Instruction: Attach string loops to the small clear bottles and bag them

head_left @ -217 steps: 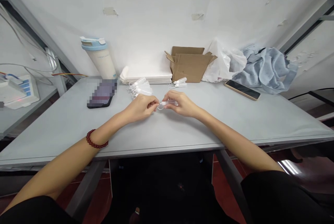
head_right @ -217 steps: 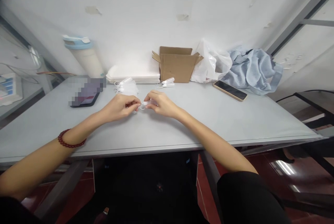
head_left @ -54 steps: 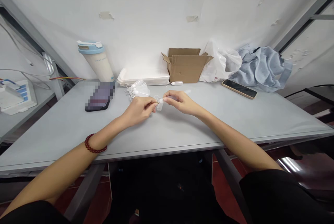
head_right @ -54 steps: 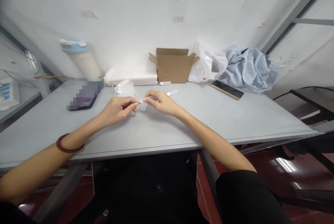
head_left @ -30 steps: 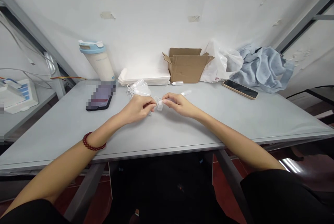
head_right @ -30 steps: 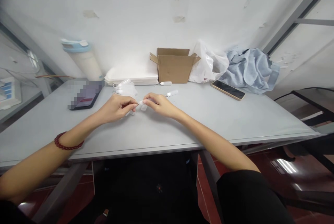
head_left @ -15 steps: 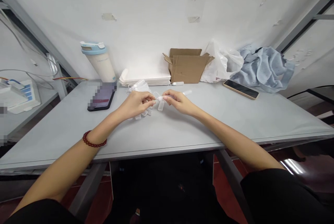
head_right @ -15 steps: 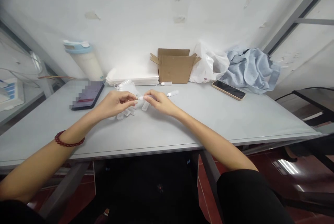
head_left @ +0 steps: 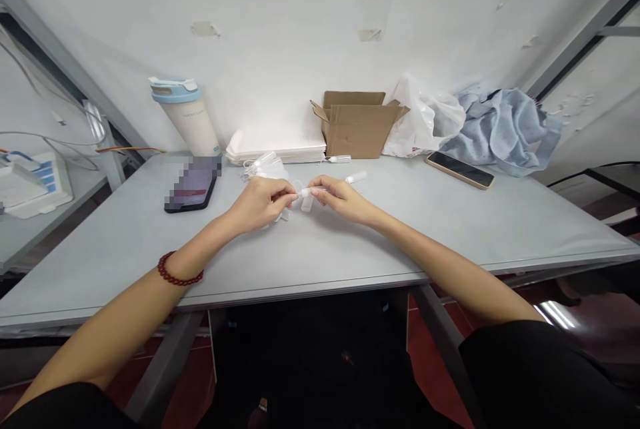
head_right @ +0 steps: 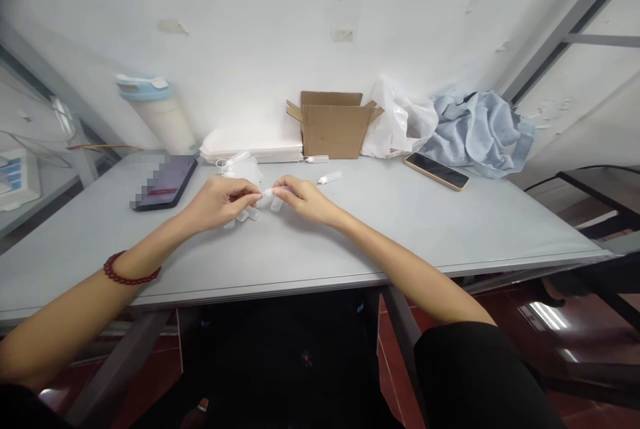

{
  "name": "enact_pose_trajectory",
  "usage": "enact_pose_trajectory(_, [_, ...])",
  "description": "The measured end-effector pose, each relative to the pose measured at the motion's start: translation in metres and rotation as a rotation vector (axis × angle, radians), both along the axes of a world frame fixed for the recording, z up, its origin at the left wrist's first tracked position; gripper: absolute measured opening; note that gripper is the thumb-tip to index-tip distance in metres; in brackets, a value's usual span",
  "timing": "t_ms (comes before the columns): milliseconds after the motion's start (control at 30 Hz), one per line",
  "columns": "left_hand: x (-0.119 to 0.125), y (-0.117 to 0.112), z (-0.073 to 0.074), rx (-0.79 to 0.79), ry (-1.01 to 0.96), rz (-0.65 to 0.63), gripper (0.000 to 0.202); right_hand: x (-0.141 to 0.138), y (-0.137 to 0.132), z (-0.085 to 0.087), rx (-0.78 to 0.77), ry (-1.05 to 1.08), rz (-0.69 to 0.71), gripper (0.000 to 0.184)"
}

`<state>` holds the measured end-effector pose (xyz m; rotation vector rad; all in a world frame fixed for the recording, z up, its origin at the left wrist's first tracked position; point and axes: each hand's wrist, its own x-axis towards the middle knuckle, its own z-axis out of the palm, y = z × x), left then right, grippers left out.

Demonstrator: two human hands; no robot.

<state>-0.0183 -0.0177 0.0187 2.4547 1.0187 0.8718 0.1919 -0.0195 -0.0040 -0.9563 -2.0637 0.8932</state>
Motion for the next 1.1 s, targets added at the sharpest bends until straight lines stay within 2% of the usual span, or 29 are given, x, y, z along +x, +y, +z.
enact_pose_trajectory(267, [0.001,0.0,-0.004,0.007,-0.025,0.008,0.02,-0.001,-0.003,-0.002,-0.014,0.006,0.008,0.024])
enact_pose_trajectory(433, [0.002,0.001,0.002,-0.227,-0.161,0.118,0.019,-0.004,0.001,-0.006,-0.031,0.032,-0.025,0.025])
enact_pose_trajectory(533, [0.002,0.002,0.008,-0.279,-0.257,0.199,0.023,-0.007,0.005,-0.009,-0.05,0.06,-0.036,0.025])
enact_pose_trajectory(600, [0.001,0.002,0.012,-0.268,-0.297,0.241,0.023,-0.007,0.008,-0.01,-0.057,0.066,-0.11,0.024])
enact_pose_trajectory(667, [0.001,0.001,0.015,-0.261,-0.314,0.269,0.022,-0.005,0.012,-0.012,-0.045,0.024,-0.248,0.021])
enact_pose_trajectory(733, [0.001,0.0,0.016,-0.255,-0.312,0.281,0.022,-0.003,0.015,-0.015,-0.022,-0.069,-0.381,0.018])
enact_pose_trajectory(800, [0.001,-0.001,0.017,-0.248,-0.307,0.278,0.021,-0.002,0.016,-0.017,0.006,-0.187,-0.451,0.016])
enact_pose_trajectory(933, [0.003,-0.004,0.018,-0.25,-0.294,0.25,0.021,-0.004,0.014,-0.016,0.042,-0.36,-0.401,0.021])
enact_pose_trajectory(1100, [0.004,-0.005,0.019,-0.252,-0.296,0.23,0.022,-0.008,0.011,-0.015,0.032,-0.396,-0.277,0.028])
